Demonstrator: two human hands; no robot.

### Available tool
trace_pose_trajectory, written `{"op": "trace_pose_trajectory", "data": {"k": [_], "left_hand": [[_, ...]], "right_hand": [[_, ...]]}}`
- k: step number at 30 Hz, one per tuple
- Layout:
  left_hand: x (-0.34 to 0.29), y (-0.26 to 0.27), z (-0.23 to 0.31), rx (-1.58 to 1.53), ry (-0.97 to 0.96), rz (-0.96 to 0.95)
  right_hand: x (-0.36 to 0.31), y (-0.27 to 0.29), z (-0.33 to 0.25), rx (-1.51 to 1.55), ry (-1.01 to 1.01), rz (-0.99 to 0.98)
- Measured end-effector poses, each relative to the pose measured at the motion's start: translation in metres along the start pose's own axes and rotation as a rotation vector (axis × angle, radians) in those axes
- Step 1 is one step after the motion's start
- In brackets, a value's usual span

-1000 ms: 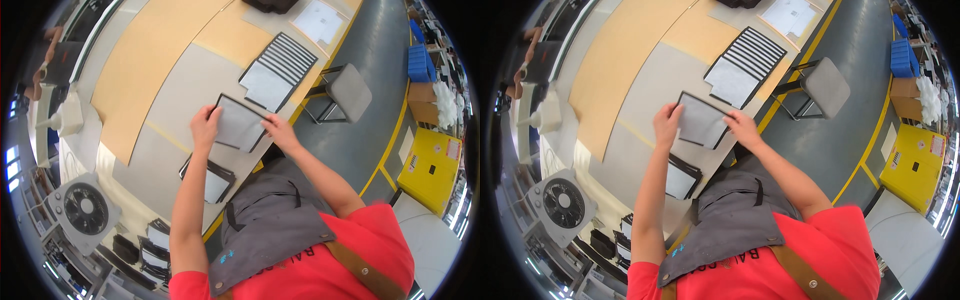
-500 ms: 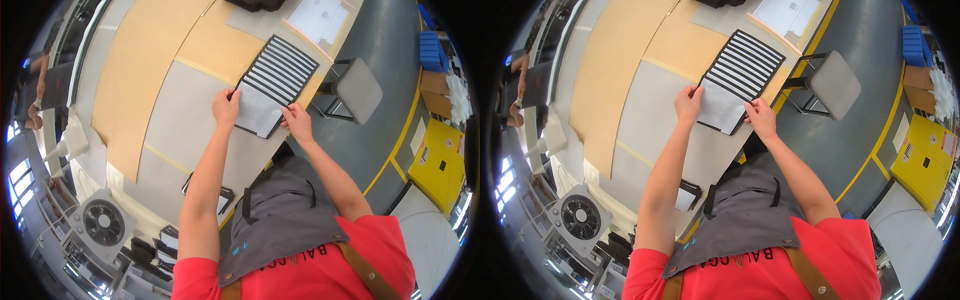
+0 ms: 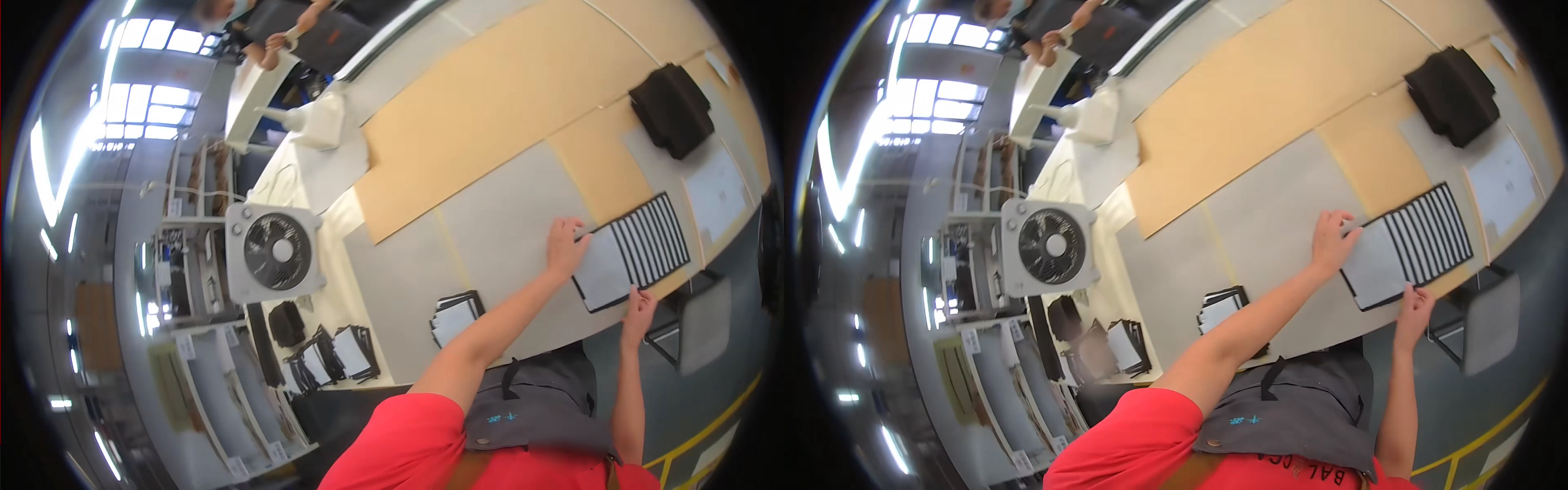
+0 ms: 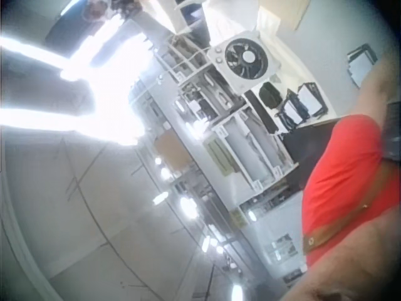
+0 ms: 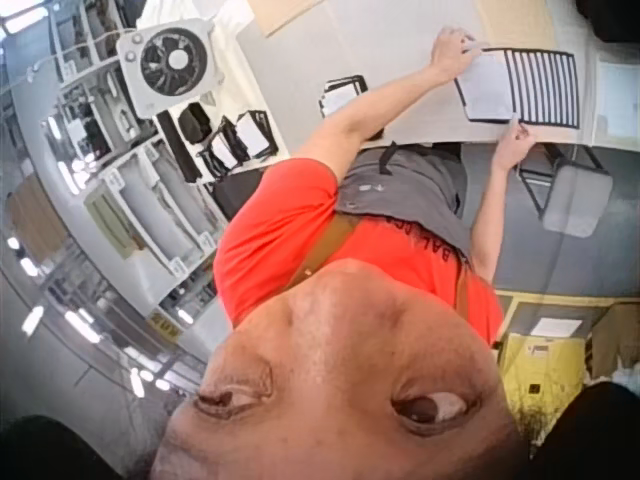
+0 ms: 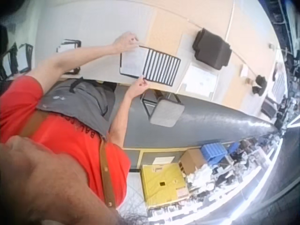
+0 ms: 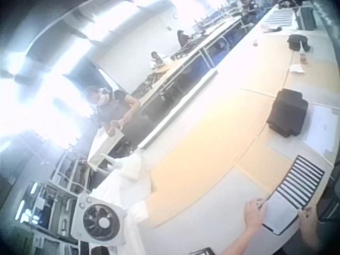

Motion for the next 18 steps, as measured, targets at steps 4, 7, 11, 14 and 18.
{"op": "trace_pose_trajectory", "data": {"k": [4, 7, 11, 14, 18], "left_hand": [[-0.035, 0.068, -0.006, -0.053, 0.020, 0.083], [-0.066, 0.122, -0.019, -0.097, 0.045, 0.152], [-0.105, 0.186, -0.059, -0.020, 0.095, 0.204], [-0.142, 0.234, -0.080, -0.248, 0.385, 0.301], [-0.202, 0.308, -0.096, -0.116, 0.282, 0.407]], "right_hand": [[-0.023, -0.010, -0.008, 0.031, 0.116, -0.063], [-0.051, -0.030, -0.015, 0.049, 0.205, -0.225], [-0.116, -0.070, -0.047, 0.021, 0.201, -0.460], [-0.161, -0.097, -0.066, -0.094, 0.286, -0.667], [-0.217, -0.131, -0.059, -0.219, 0.450, -0.772]]}}
Point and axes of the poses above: each hand's wrist, its own x-axis towards the middle knuckle, its own y-axis out of the back of the hand, z = x × y, the point moved 4 cm from there along x, towards the middle knuckle, and after that the axes turned 15 degrees about -x, right-handed, at the moved point
